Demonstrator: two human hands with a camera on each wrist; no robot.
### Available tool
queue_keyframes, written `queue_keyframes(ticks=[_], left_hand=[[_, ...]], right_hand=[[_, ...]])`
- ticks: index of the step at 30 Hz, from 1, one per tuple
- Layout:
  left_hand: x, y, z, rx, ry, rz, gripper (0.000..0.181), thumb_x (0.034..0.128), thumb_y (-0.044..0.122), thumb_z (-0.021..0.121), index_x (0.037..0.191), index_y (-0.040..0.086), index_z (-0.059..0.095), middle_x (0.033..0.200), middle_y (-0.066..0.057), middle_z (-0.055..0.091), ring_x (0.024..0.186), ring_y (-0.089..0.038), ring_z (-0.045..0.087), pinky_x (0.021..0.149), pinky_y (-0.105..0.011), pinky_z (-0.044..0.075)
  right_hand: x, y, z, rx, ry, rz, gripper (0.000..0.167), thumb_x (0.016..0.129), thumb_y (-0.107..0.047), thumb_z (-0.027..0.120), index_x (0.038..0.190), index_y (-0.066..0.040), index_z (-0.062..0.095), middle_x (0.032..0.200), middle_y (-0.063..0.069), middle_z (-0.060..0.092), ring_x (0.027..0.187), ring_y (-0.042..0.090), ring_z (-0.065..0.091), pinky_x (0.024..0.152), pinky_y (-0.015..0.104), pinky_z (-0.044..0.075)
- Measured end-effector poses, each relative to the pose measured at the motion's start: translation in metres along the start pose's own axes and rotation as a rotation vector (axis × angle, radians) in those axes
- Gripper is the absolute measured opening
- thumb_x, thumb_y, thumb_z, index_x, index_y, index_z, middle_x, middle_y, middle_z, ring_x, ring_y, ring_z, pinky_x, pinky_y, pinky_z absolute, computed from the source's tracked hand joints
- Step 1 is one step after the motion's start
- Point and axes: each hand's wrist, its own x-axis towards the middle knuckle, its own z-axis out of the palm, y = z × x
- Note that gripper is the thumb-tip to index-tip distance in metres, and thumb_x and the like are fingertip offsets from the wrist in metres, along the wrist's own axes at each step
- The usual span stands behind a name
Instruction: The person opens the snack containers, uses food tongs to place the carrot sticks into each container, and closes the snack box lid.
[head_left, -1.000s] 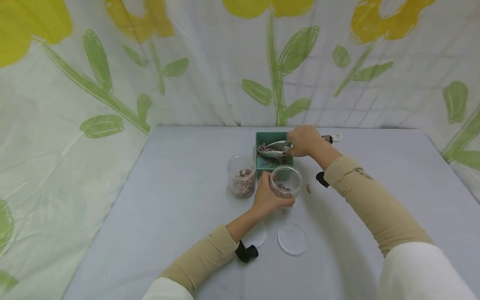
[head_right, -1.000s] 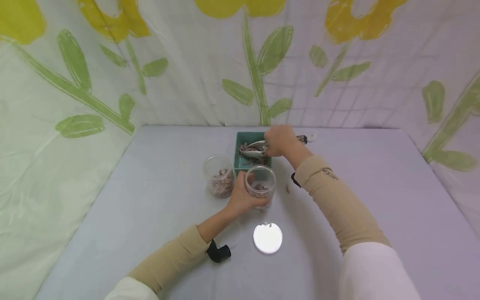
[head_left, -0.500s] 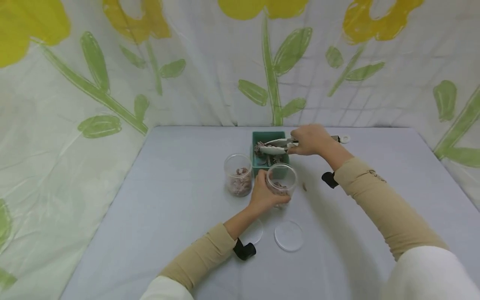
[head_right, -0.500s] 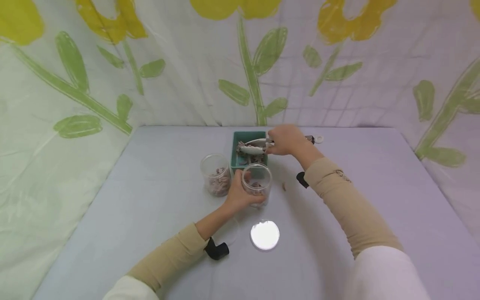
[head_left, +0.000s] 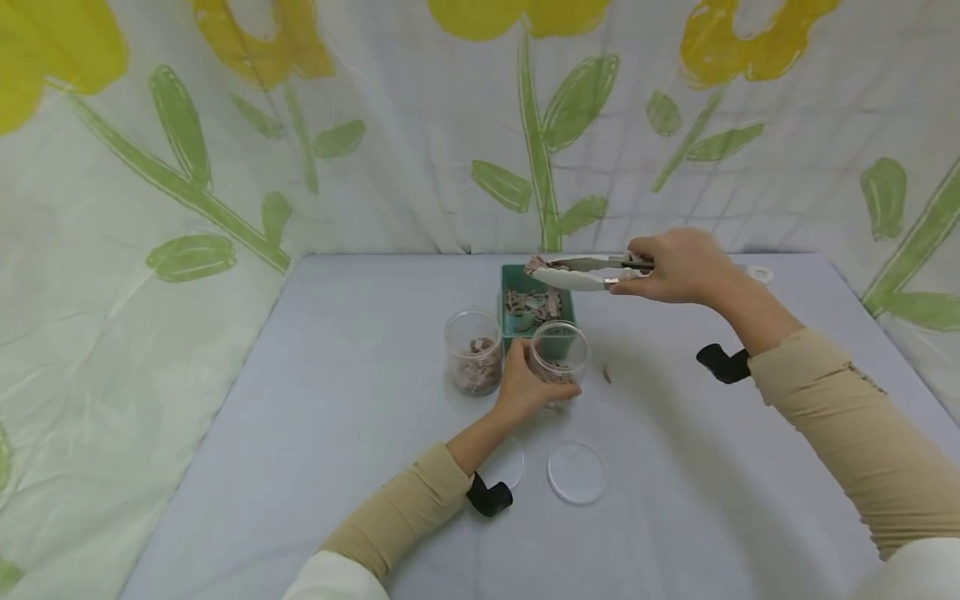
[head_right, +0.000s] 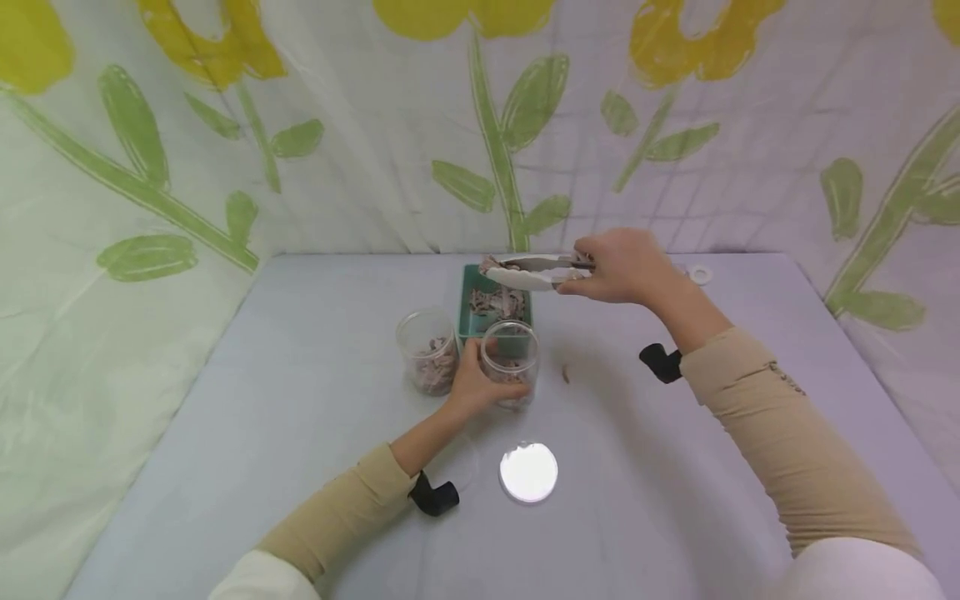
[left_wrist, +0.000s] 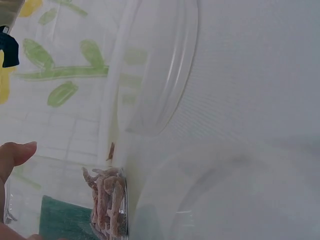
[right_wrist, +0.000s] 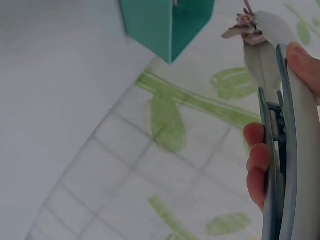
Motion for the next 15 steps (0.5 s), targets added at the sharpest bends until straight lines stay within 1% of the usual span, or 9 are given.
queue_keyframes(ticks=[2, 4, 6, 7, 11, 13, 15], left_hand=[[0.0, 0.0, 0.001, -0.002, 0.0, -0.011, 0.072, 0.0653, 0.01, 0.09, 0.119, 0.001, 0.043, 0.12, -0.015, 0.049, 0.11, -0.023, 0.047, 0.098, -0.038, 0.04], [0.0, 0.0, 0.001, 0.004, 0.003, -0.025, 0.071, 0.0649, 0.011, 0.09, 0.119, 0.003, 0.044, 0.118, -0.012, 0.049, 0.11, -0.022, 0.048, 0.098, -0.037, 0.04], [0.001, 0.0, 0.002, 0.007, 0.004, -0.032, 0.072, 0.0647, 0.011, 0.091, 0.119, 0.004, 0.044, 0.118, -0.01, 0.049, 0.11, -0.021, 0.048, 0.099, -0.036, 0.04], [0.001, 0.0, 0.002, 0.011, 0.004, -0.033, 0.072, 0.0646, 0.012, 0.091, 0.119, 0.004, 0.044, 0.118, -0.01, 0.049, 0.111, -0.021, 0.048, 0.099, -0.036, 0.04], [0.002, -0.001, 0.002, 0.012, 0.006, -0.033, 0.076, 0.0645, 0.011, 0.091, 0.123, 0.0, 0.042, 0.123, -0.016, 0.049, 0.113, -0.023, 0.048, 0.101, -0.037, 0.039], [0.002, -0.001, 0.001, 0.009, 0.005, -0.033, 0.076, 0.0647, 0.01, 0.09, 0.123, 0.0, 0.042, 0.124, -0.018, 0.049, 0.113, -0.024, 0.048, 0.1, -0.038, 0.04], [0.002, -0.001, 0.001, 0.004, 0.002, -0.034, 0.076, 0.065, 0.01, 0.09, 0.123, -0.001, 0.042, 0.124, -0.02, 0.049, 0.112, -0.024, 0.048, 0.1, -0.039, 0.04]], right_hand=[[-0.011, 0.003, -0.004, 0.018, 0.077, -0.047, 0.054, 0.083, -0.057, 0.069, 0.068, -0.014, 0.04, 0.056, -0.005, 0.029, 0.048, 0.011, 0.024, 0.048, 0.027, 0.019], [-0.022, 0.003, -0.007, 0.037, 0.145, -0.092, 0.061, 0.082, -0.072, 0.055, 0.068, -0.015, 0.041, 0.055, -0.007, 0.028, 0.047, 0.008, 0.023, 0.047, 0.027, 0.019], [-0.032, 0.002, -0.008, 0.047, 0.205, -0.132, 0.066, 0.079, -0.082, 0.038, 0.068, -0.017, 0.043, 0.055, -0.01, 0.029, 0.045, 0.005, 0.022, 0.045, 0.026, 0.021], [-0.036, 0.001, -0.007, 0.051, 0.229, -0.149, 0.068, 0.078, -0.083, 0.032, 0.069, -0.017, 0.045, 0.055, -0.011, 0.03, 0.045, 0.004, 0.022, 0.044, 0.025, 0.021], [-0.046, -0.007, 0.0, 0.04, 0.302, -0.238, 0.067, 0.082, -0.081, 0.033, 0.07, -0.018, 0.051, 0.053, -0.017, 0.03, 0.044, -0.002, 0.021, 0.041, 0.023, 0.021], [-0.05, -0.01, 0.005, 0.029, 0.309, -0.261, 0.067, 0.083, -0.08, 0.033, 0.072, -0.017, 0.053, 0.052, -0.018, 0.029, 0.044, -0.004, 0.02, 0.04, 0.023, 0.02], [-0.053, -0.011, 0.007, 0.022, 0.309, -0.257, 0.067, 0.083, -0.081, 0.032, 0.071, -0.018, 0.053, 0.051, -0.018, 0.028, 0.044, -0.004, 0.02, 0.04, 0.022, 0.02]])
